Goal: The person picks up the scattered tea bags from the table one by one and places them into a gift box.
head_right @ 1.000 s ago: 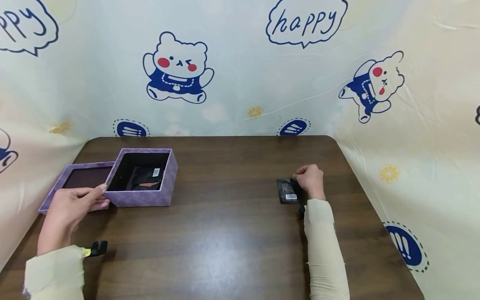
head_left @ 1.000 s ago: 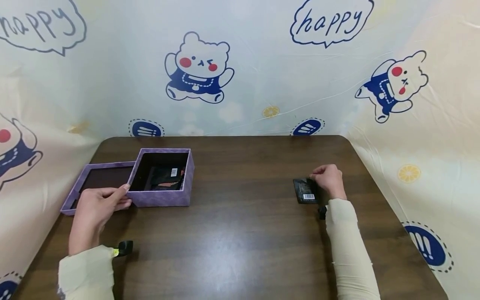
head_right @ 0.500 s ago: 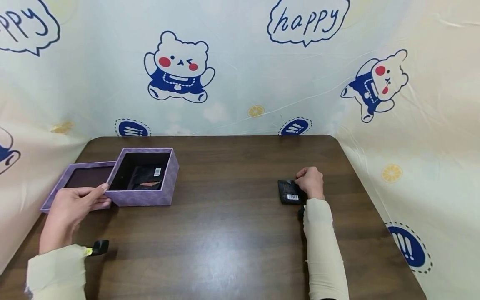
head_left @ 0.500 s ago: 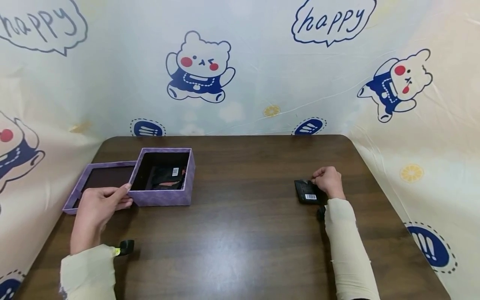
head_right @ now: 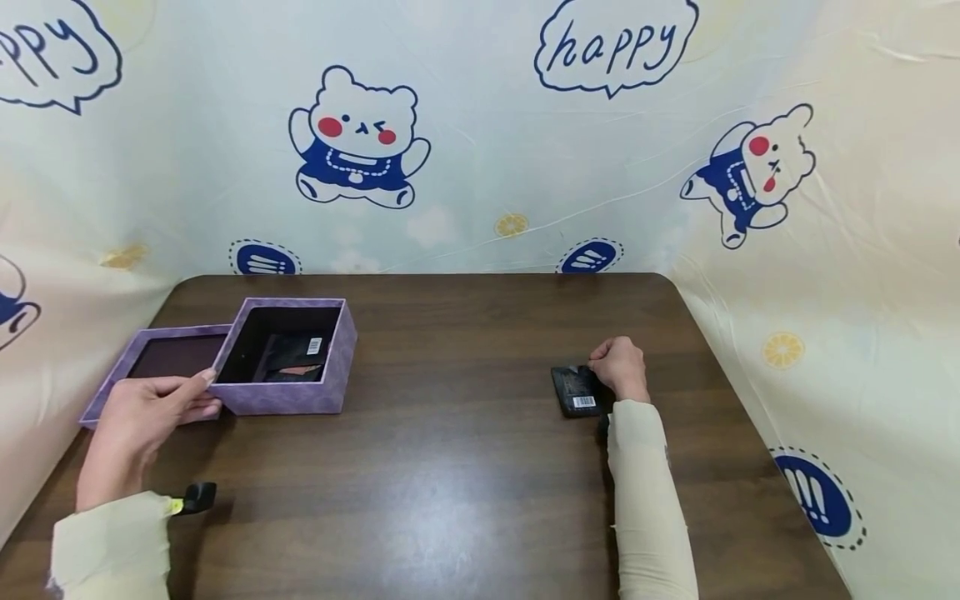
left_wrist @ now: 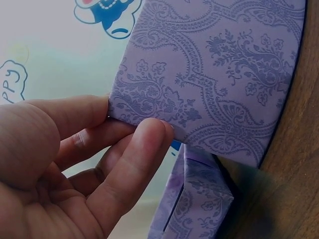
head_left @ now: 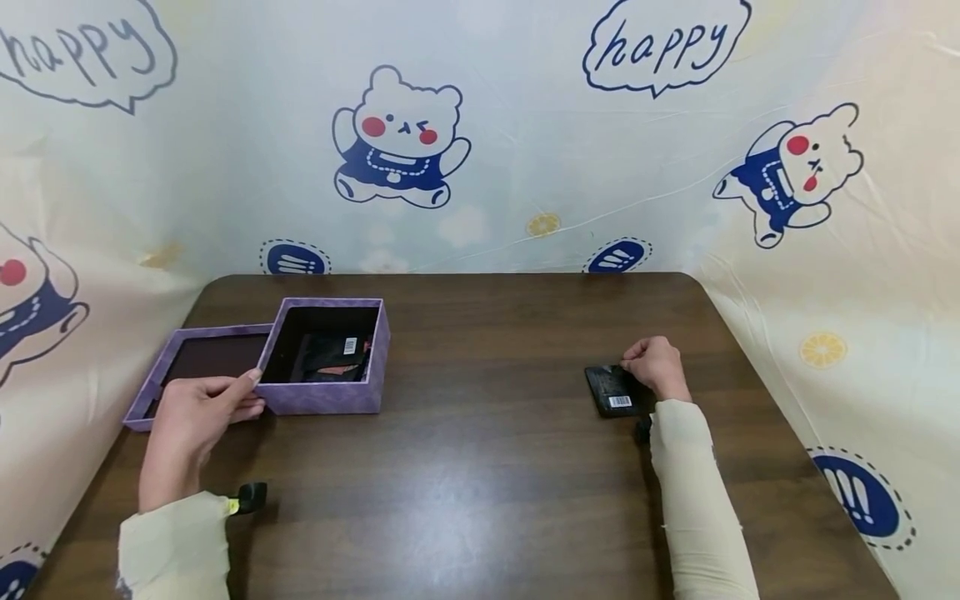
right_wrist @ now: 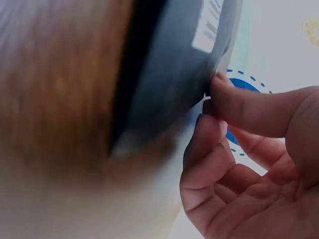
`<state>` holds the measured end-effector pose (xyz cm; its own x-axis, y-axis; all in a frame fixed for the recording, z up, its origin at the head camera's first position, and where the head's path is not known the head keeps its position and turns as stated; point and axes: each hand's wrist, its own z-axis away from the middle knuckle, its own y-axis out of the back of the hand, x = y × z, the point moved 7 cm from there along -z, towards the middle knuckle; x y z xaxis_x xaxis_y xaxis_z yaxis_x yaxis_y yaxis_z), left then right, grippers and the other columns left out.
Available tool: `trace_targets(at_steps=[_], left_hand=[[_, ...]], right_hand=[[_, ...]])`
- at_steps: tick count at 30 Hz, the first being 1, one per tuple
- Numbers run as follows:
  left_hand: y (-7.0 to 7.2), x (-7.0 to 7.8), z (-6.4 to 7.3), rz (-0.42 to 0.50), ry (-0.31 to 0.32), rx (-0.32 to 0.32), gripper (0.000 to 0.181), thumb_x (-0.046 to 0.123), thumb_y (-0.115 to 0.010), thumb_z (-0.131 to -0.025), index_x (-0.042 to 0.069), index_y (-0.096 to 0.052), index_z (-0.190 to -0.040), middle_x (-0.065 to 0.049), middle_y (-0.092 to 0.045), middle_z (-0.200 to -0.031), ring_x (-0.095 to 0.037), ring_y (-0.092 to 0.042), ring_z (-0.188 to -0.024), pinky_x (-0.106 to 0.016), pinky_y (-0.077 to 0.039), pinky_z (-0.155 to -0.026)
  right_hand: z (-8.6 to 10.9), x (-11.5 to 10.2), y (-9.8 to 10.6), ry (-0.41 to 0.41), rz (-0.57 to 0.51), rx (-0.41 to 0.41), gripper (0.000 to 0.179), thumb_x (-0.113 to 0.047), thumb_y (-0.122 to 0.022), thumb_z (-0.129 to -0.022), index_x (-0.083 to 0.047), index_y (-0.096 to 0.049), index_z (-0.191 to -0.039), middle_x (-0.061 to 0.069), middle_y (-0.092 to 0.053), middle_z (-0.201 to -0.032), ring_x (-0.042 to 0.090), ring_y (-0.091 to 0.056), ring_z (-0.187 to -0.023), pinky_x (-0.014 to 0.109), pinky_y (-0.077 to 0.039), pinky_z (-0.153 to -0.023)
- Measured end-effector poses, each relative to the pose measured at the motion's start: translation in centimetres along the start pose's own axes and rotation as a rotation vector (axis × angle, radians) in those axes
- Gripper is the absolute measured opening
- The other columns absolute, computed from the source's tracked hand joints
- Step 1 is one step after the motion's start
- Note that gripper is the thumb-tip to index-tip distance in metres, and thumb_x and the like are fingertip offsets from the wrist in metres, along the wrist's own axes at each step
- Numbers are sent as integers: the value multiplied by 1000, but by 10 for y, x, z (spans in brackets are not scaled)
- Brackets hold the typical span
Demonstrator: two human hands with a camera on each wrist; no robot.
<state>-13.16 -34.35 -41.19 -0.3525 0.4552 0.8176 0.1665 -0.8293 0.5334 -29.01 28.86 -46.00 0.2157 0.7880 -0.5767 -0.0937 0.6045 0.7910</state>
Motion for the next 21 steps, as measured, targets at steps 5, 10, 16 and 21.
trace_targets(at_steps=[5,10,16,21], left_hand=[[0,-1,1,10,8,4,65,47,-62,-98,-9,-63,-129,-19,-72,-103,-19,-75,-81,-57,-41,-98],[2,-2,2,7,18,9,65,48,-62,-98,-9,-63,-128,-18,-72,-103,-19,-75,-81,-54,-41,-97],[2,-3,1,22,31,-1,66,49,-63,-97,-9,-63,-130,-17,-73,-100,-18,-75,-81,-62,-40,-100],[1,-3,-1,33,37,-9,66,48,-64,-97,-9,-62,-130,-20,-72,-105,-19,-75,-82,-64,-38,-100]], right_hand=[[0,-2,-2,13,-3,-35,14,-10,-66,-94,2,-74,-98,20,-66,-106,34,-56,-95,47,-49,-85],[3,-1,-2,-1,0,-70,17,-11,-61,-98,2,-71,-102,21,-64,-108,34,-56,-93,45,-49,-83],[3,3,-5,-30,23,-101,12,-10,-66,-95,0,-72,-96,20,-66,-108,33,-56,-94,45,-49,-83],[5,3,-4,-32,9,-124,15,-11,-59,-99,2,-69,-99,21,-62,-108,33,-54,-92,42,-48,-78]])
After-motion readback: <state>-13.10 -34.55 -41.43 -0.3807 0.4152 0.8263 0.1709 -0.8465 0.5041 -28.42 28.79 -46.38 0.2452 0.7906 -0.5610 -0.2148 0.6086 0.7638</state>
